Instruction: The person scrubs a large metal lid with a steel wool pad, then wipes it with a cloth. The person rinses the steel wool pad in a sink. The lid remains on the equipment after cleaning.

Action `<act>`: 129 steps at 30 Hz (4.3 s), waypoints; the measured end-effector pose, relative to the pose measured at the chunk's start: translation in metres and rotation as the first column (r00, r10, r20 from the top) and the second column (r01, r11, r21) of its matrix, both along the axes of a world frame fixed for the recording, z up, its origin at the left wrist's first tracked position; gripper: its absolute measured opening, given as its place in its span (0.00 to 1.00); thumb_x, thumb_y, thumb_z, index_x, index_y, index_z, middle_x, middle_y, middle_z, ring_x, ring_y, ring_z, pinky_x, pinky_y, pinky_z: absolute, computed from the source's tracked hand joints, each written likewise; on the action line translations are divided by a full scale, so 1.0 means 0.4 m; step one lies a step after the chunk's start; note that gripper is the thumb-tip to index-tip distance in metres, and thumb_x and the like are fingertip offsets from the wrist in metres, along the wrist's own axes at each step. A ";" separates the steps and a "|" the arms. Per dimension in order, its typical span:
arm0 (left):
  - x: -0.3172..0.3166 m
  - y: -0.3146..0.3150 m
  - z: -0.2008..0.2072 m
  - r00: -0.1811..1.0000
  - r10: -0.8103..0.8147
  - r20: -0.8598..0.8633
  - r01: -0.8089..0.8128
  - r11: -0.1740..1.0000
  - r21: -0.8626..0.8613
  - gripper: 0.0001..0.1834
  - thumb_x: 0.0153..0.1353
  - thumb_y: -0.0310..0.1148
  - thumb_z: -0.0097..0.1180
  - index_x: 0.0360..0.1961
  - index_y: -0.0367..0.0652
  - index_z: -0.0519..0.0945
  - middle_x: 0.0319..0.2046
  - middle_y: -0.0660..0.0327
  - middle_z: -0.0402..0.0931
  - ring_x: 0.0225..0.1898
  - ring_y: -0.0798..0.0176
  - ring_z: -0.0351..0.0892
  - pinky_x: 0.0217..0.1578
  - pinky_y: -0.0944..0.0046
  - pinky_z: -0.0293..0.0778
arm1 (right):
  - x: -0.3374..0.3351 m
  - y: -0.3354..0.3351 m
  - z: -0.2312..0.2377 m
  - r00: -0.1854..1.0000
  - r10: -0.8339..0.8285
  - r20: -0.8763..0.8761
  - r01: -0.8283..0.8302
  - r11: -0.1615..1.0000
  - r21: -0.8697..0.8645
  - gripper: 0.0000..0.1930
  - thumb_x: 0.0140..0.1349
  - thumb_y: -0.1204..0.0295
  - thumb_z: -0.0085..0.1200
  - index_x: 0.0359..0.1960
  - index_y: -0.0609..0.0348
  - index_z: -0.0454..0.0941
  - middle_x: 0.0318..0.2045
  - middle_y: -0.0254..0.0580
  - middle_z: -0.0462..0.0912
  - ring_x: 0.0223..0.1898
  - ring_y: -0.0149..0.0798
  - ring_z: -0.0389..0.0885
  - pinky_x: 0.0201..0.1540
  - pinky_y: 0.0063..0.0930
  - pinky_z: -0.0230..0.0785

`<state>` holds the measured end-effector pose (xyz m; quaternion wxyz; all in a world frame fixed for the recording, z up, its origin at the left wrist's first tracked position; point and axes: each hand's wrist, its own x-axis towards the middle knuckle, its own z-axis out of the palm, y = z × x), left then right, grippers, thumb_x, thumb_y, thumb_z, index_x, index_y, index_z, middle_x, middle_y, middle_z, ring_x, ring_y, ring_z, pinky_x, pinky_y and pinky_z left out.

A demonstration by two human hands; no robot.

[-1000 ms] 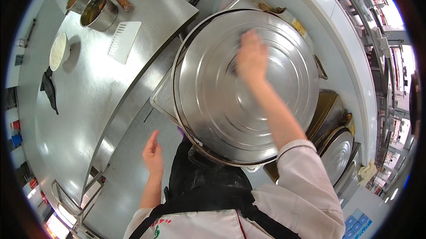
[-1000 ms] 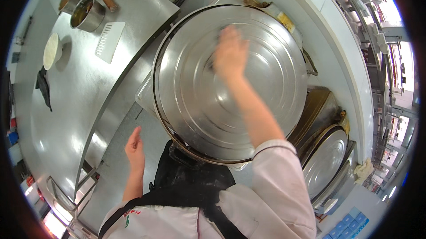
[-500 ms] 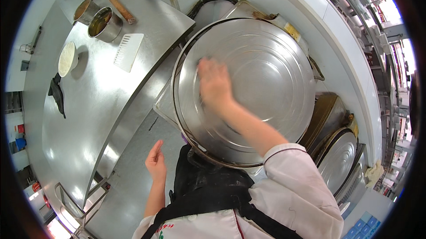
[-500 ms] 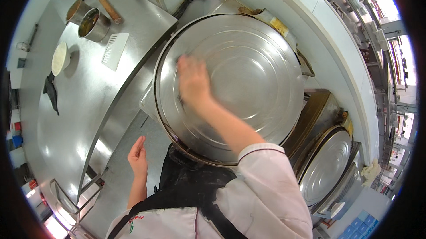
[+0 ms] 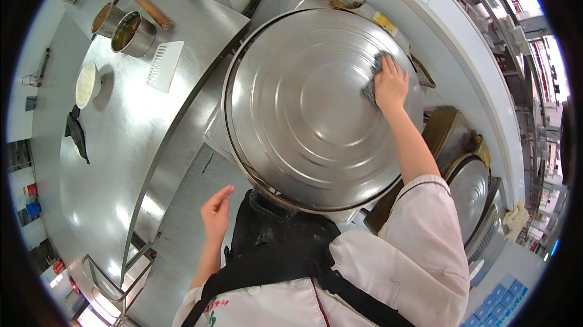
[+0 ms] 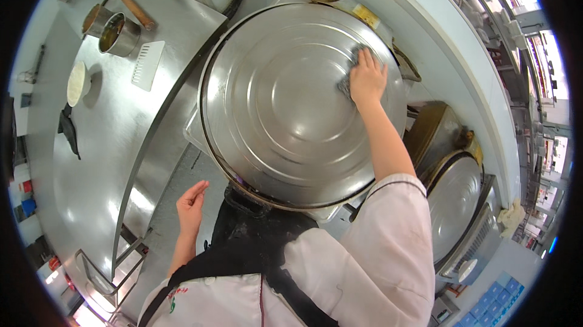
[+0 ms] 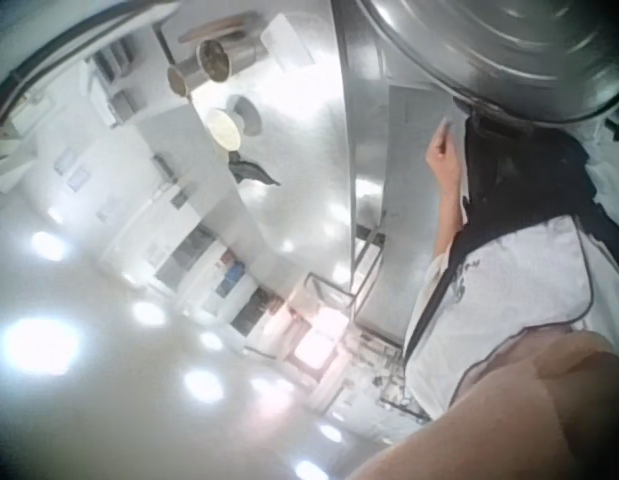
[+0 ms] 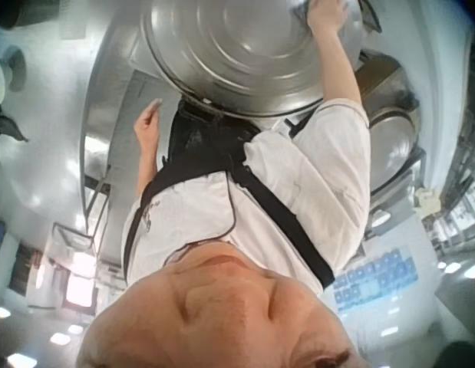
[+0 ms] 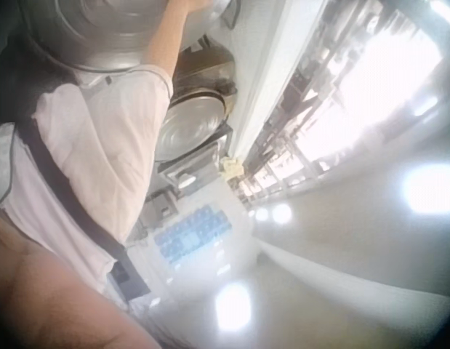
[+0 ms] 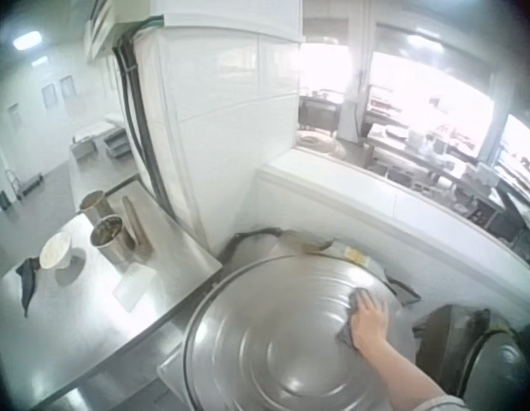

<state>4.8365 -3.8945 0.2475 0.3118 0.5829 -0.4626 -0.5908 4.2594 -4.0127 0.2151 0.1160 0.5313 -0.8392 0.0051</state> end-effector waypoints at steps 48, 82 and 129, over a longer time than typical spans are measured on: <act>-0.257 -0.150 0.035 0.772 -0.514 0.375 0.634 0.574 -0.518 0.29 0.60 0.22 0.65 0.64 0.45 0.80 0.65 0.54 0.75 0.65 0.44 0.75 0.65 0.52 0.73 | 0.696 0.330 0.053 0.421 0.718 0.554 -0.576 0.684 -0.447 0.12 0.55 0.78 0.65 0.42 0.56 0.88 0.54 0.39 0.88 0.62 0.43 0.83 0.70 0.54 0.72; -0.416 0.155 -0.051 0.776 -0.268 0.570 0.559 0.712 -0.425 0.02 0.57 0.24 0.58 0.28 0.41 0.78 0.31 0.55 0.76 0.40 0.47 0.80 0.40 0.51 0.78 | 0.511 0.535 0.030 0.258 0.799 0.543 -0.712 0.537 -0.453 0.09 0.57 0.74 0.64 0.40 0.57 0.91 0.50 0.38 0.89 0.63 0.49 0.82 0.59 0.47 0.77; -0.876 0.158 -0.061 0.588 -0.556 0.588 0.796 0.268 -0.542 0.02 0.56 0.23 0.60 0.29 0.41 0.79 0.32 0.54 0.77 0.40 0.45 0.81 0.40 0.48 0.78 | 0.294 0.797 -0.031 0.815 0.241 0.527 0.059 0.870 -0.489 0.03 0.60 0.73 0.67 0.34 0.48 0.89 0.48 0.28 0.91 0.68 0.52 0.78 0.76 0.69 0.52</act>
